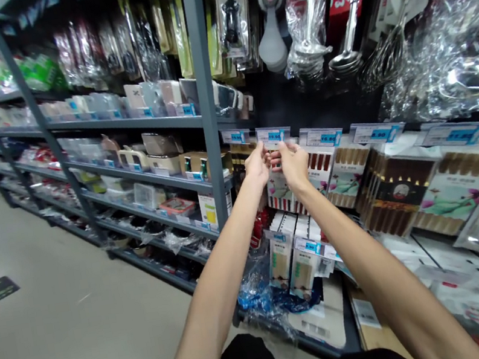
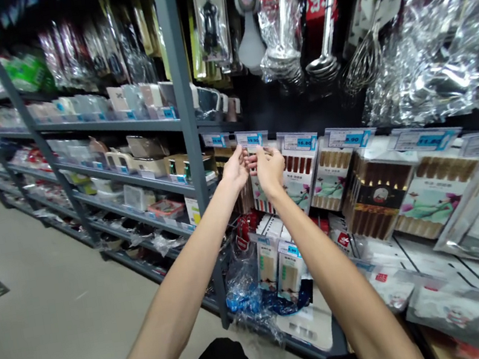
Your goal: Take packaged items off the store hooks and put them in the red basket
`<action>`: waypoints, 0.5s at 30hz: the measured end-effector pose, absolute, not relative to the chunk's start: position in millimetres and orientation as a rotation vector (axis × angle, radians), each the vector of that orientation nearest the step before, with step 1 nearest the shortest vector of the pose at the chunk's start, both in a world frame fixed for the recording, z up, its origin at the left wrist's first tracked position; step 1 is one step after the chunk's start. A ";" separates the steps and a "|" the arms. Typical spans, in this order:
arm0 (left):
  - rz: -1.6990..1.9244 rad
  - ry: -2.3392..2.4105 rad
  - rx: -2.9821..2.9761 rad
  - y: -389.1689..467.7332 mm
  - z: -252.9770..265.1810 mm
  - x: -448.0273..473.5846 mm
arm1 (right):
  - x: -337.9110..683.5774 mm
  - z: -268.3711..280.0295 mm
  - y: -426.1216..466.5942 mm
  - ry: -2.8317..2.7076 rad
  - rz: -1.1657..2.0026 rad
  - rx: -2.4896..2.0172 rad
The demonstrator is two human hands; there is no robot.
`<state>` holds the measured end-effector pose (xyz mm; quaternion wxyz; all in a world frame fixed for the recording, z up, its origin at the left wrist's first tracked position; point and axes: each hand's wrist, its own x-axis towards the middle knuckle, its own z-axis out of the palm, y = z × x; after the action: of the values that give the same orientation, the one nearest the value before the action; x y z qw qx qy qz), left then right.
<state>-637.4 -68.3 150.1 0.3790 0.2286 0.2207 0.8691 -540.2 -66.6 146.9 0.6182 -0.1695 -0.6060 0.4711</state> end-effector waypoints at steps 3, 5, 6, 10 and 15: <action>2.261 0.547 0.527 -62.3 156.6 -635.6 | -548.9 151.0 -59.4 -1.303 1.087 -0.424; 2.308 0.537 0.498 -61.5 158.5 -632.5 | -549.8 153.1 -55.7 -1.299 1.068 -0.426; 2.319 0.550 0.492 -63.0 159.0 -630.5 | -548.3 154.3 -55.9 -1.310 1.063 -0.423; 2.264 0.776 0.686 -99.5 138.4 -623.9 | -522.1 136.4 -83.8 -1.468 1.070 -0.376; 2.124 1.360 1.219 -255.3 -9.5 -642.8 | -403.3 -11.6 -167.7 -1.962 0.877 -0.587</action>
<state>-642.8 -255.3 -9.5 0.1693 0.4289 0.4785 0.7473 -403.3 -167.7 -11.6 0.4411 -0.2363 -0.7904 0.3533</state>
